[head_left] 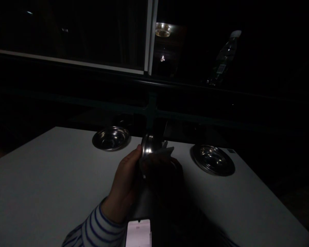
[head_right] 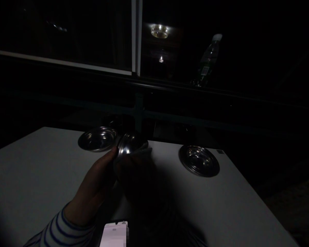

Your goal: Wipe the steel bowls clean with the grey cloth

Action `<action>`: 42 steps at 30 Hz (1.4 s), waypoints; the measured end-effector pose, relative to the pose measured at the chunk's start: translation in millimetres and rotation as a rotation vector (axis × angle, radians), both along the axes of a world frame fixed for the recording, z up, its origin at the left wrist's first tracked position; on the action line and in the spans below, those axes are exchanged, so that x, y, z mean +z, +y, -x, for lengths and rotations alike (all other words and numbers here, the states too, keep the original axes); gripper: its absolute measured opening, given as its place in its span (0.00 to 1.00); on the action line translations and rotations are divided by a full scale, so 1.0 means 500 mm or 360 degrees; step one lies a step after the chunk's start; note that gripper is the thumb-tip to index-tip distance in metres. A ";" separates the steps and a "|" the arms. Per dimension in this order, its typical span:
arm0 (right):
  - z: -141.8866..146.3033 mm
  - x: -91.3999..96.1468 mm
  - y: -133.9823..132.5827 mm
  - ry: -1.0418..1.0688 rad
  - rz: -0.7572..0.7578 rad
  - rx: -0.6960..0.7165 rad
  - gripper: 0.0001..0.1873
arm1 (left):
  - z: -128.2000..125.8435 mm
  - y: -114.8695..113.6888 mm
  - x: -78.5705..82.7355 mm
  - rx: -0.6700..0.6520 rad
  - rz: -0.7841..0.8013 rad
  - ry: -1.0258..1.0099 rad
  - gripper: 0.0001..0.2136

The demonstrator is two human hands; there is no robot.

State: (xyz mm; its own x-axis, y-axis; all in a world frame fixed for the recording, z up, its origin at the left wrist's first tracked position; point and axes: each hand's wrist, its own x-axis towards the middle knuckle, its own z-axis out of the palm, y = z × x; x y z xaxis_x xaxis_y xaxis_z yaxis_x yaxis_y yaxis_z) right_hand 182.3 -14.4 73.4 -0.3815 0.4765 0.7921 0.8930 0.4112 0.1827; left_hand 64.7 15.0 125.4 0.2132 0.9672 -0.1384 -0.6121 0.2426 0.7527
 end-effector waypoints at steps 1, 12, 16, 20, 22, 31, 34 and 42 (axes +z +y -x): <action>-0.002 0.005 -0.001 0.0018 0.0041 -0.0014 0.18 | -0.001 -0.002 0.000 -0.0044 0.0037 -0.0009 0.09; 0.002 -0.008 -0.003 -0.0091 0.0038 -0.0018 0.16 | 0.005 0.002 0.005 -0.0117 0.0152 -0.0065 0.08; -0.003 0.007 -0.006 0.0007 0.0070 -0.0025 0.20 | 0.001 -0.003 0.001 -0.0161 0.0213 -0.0001 0.10; 0.002 -0.015 -0.003 -0.0069 0.0007 0.0003 0.15 | 0.004 0.004 -0.003 -0.0102 0.0154 0.0029 0.11; 0.002 -0.017 -0.001 -0.0119 -0.0002 0.0001 0.14 | 0.006 0.007 -0.005 -0.0085 0.0068 0.0090 0.10; -0.005 -0.002 0.005 0.0065 -0.0005 -0.0049 0.18 | 0.006 0.002 -0.007 -0.0184 0.0002 0.0325 0.11; 0.002 -0.020 0.009 -0.0005 -0.0135 0.0027 0.12 | 0.012 0.006 -0.006 -0.0147 -0.0050 0.0405 0.10; -0.018 0.017 -0.006 0.0110 0.0102 0.0033 0.20 | 0.017 0.009 -0.002 -0.0273 -0.0041 0.0396 0.10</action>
State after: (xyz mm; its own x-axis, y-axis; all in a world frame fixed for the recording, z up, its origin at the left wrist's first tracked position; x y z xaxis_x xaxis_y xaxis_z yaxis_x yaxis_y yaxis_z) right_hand 191.3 -17.3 82.1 -0.3374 0.5197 0.7849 0.8937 0.4389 0.0936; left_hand 56.1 19.3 124.2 0.3361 0.9239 -0.1829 -0.3600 0.3055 0.8815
